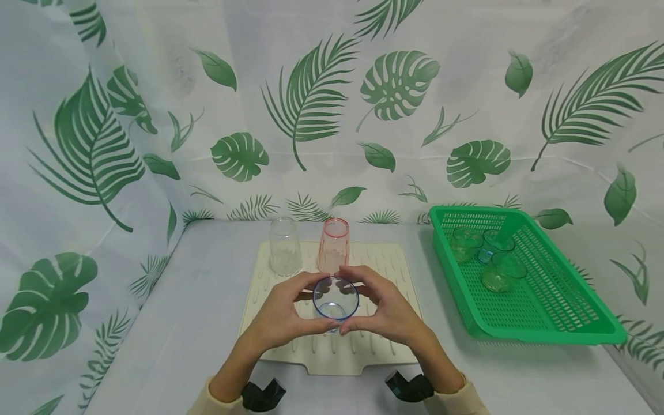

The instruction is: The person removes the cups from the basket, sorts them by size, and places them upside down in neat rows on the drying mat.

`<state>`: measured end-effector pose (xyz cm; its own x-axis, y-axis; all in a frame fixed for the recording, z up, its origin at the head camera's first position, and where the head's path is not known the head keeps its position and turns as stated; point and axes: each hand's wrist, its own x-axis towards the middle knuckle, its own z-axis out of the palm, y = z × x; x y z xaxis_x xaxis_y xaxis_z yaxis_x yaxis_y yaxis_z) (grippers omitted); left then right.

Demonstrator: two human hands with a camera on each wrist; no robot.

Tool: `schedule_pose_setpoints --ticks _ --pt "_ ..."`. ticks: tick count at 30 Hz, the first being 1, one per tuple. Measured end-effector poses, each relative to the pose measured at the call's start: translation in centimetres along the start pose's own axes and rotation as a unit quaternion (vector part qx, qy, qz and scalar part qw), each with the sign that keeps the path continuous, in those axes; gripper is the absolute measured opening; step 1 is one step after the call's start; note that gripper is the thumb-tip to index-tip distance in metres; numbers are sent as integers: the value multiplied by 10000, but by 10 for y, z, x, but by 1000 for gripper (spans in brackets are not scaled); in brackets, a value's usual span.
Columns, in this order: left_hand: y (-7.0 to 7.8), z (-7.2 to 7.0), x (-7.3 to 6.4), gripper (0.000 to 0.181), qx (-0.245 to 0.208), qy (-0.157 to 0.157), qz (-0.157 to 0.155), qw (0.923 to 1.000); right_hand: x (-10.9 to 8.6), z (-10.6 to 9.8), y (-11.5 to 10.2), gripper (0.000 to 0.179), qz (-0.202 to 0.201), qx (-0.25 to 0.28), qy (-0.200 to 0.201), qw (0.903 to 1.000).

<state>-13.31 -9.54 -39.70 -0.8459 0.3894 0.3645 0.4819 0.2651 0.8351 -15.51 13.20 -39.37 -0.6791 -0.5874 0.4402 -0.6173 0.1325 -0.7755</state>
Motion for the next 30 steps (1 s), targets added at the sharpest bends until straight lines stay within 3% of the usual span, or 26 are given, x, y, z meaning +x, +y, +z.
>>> schedule_pose_setpoints --ticks 5,12,20,25,30 --pt "-4 -2 -1 68 48 180 271 9995 0 3 4 90 202 -114 -74 9997" --pt "-3 -7 0 67 136 297 381 9987 2 14 19 85 710 -234 -281 9968" --pt "27 -14 0 64 163 393 325 9986 3 25 35 69 716 36 -488 9962" --pt "15 -12 1 67 170 469 368 9981 1 21 40 59 462 -89 -390 9981" --pt "-3 -12 -2 69 241 523 276 9980 0 16 40 55 478 -80 -357 9982"
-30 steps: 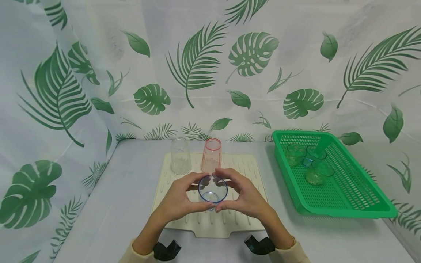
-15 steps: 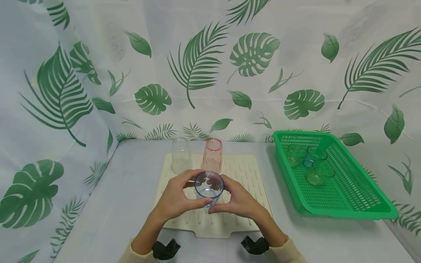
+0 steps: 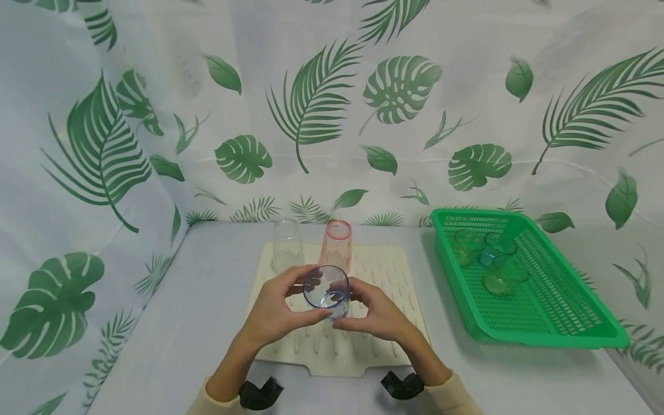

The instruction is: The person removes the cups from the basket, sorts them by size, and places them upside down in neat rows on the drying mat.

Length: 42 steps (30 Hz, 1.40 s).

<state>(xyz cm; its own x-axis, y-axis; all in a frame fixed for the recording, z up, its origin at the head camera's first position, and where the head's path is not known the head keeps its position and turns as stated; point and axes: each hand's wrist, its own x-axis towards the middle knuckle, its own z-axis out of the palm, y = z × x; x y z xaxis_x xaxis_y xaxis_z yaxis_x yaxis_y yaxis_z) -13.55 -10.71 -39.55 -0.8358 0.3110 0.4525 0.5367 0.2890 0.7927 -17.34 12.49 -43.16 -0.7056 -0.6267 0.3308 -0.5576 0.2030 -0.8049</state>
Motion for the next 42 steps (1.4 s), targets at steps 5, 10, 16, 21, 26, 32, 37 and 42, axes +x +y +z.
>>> schedule_pose_setpoints --ticks 5,10,16,21,26,32,37,42 --pt "-4 -2 -2 68 -9 34 -82 10000 -3 -8 -2 53 -37 170 40 9998" --pt "-4 -3 -5 65 -81 20 -273 9996 -5 -17 -6 58 -81 476 186 9987" --pt "-7 -2 -9 67 -54 -117 -574 9983 -5 -25 -7 59 -244 1113 285 9931" --pt "-7 1 -10 65 10 -251 -730 9970 -3 -25 -7 58 -594 1864 365 9800" --pt "-7 4 -13 61 88 -330 -873 9956 3 -21 -9 57 -1069 2466 395 9624" --pt "-10 6 -16 56 118 -408 -952 9945 12 -16 -13 52 -1216 2549 612 9574" --pt "-10 2 -23 60 208 -331 -1114 9930 18 -13 -19 51 -1120 2431 760 9605" --pt "-13 -6 -39 66 424 -46 -1270 9910 22 -10 -21 53 -945 2497 800 9604"
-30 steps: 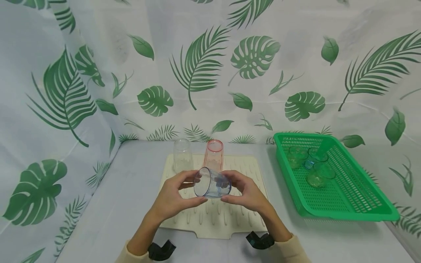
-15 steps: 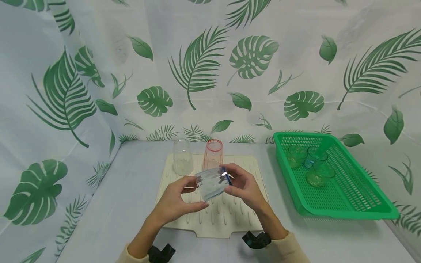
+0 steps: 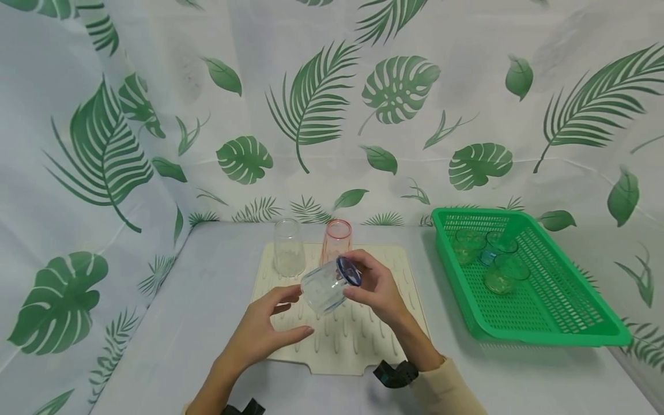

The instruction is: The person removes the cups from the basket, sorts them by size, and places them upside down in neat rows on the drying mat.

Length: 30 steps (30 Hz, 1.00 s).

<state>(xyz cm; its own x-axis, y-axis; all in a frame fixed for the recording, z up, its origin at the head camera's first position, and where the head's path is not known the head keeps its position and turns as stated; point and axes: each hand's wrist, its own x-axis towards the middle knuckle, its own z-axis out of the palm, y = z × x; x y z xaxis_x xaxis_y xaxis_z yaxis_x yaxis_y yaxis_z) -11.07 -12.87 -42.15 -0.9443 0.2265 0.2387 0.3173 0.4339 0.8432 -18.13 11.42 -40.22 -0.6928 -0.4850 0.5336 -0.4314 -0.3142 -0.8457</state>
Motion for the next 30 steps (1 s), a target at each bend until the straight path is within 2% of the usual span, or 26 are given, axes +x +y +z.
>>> schedule_pose_setpoints --ticks 3,9,14,19,22,25,30 --pt "-8 -4 -8 67 146 165 -131 9997 1 2 1 56 60 -20 72 10000" --pt "-29 -11 -25 71 450 336 -818 9951 3 4 9 57 299 125 286 9991" --pt "-45 -16 -35 83 1067 433 -1327 9844 3 2 19 56 445 151 359 9983" --pt "-61 -19 -41 93 1492 424 -1498 9765 2 -1 32 56 650 94 468 9967" --pt "-68 -19 -44 97 1669 357 -1483 9741 4 -1 39 54 792 -197 518 9953" --pt "-75 -19 -45 101 1755 252 -1494 9727 8 2 47 53 894 -764 532 9916" --pt "-84 -19 -47 109 1879 34 -1699 9674 16 12 60 53 1156 -1697 602 9768"
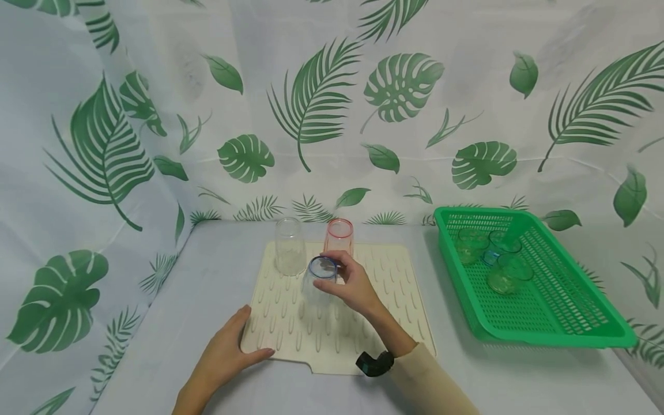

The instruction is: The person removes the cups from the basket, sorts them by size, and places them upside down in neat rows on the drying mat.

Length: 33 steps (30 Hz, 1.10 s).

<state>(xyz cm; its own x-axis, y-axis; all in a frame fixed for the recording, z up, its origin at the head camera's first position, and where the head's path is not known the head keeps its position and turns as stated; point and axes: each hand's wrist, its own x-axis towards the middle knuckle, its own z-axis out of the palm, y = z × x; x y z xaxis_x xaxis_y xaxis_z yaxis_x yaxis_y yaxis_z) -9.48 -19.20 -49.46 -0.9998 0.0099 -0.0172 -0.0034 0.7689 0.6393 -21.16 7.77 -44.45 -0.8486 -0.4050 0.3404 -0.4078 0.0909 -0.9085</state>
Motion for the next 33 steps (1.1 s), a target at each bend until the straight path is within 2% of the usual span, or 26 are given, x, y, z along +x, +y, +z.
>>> schedule_pose_setpoints --ticks 4,7,18,26,33 --pt "-5 2 1 116 250 -148 -128 9995 8 14 3 54 340 -507 79 9981" --pt "-9 4 2 117 406 -208 -175 9988 13 25 7 57 487 -690 71 9964" --pt "-16 7 2 113 619 -131 -86 9980 27 58 24 65 530 -652 -231 9962" --pt "-14 7 2 110 542 -101 -22 9985 33 71 39 66 546 -679 -11 9962" --pt "-13 7 2 111 527 -115 -69 9985 35 74 42 67 684 -843 -31 9941"
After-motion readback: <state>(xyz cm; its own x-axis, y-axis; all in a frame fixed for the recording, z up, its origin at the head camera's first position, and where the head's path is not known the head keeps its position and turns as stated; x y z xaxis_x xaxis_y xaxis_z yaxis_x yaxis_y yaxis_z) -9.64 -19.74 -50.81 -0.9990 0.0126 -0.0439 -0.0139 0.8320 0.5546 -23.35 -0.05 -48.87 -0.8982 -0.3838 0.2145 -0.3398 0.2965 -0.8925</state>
